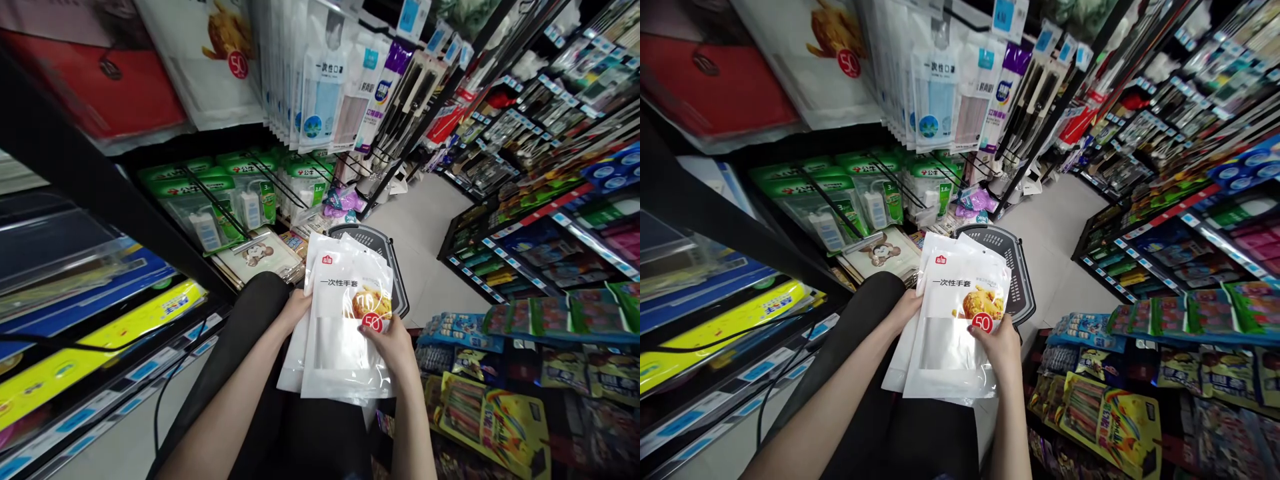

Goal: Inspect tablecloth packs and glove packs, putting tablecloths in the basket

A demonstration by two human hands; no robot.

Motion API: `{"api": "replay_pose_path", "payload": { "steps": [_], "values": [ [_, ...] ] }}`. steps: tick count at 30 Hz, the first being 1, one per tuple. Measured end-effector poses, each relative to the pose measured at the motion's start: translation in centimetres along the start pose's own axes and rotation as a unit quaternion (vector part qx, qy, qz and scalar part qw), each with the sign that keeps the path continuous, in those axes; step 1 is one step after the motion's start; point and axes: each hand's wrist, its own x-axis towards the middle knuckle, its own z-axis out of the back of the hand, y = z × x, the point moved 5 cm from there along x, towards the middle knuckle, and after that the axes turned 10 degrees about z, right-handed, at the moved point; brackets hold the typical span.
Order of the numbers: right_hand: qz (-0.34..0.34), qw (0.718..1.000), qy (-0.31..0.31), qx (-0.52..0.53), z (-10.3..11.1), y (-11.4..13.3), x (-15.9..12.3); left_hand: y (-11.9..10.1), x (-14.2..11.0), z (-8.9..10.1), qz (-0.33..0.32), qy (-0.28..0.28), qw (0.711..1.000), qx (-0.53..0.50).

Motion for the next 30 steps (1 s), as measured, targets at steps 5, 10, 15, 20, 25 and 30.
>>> {"api": "replay_pose_path", "payload": {
  "steps": [5,10,15,20,25,30],
  "values": [
    [0.064,0.990,-0.079,0.100,0.6,-0.7,-0.3,-0.1,-0.3,0.0,0.016,0.002,0.999,-0.050],
    [0.120,0.957,-0.141,0.221,3.5,-3.6,-1.1,0.1,-0.6,-0.5,0.058,0.031,0.992,-0.106],
    [0.099,0.883,-0.379,0.260,9.0,-7.4,-3.0,0.0,-0.9,-0.8,0.062,0.059,0.984,-0.157],
    [0.173,0.759,-0.589,0.217,13.5,-8.3,-5.7,-0.3,-1.2,-1.0,0.036,0.103,0.976,-0.190],
    [0.165,0.752,-0.624,0.139,14.6,-9.6,-6.6,-0.2,-1.3,-0.8,0.012,0.111,0.965,-0.238],
    [0.106,0.818,-0.514,0.235,10.5,-9.4,-4.4,-0.1,-1.5,-0.7,0.020,0.106,0.957,-0.270]
  ]
}}
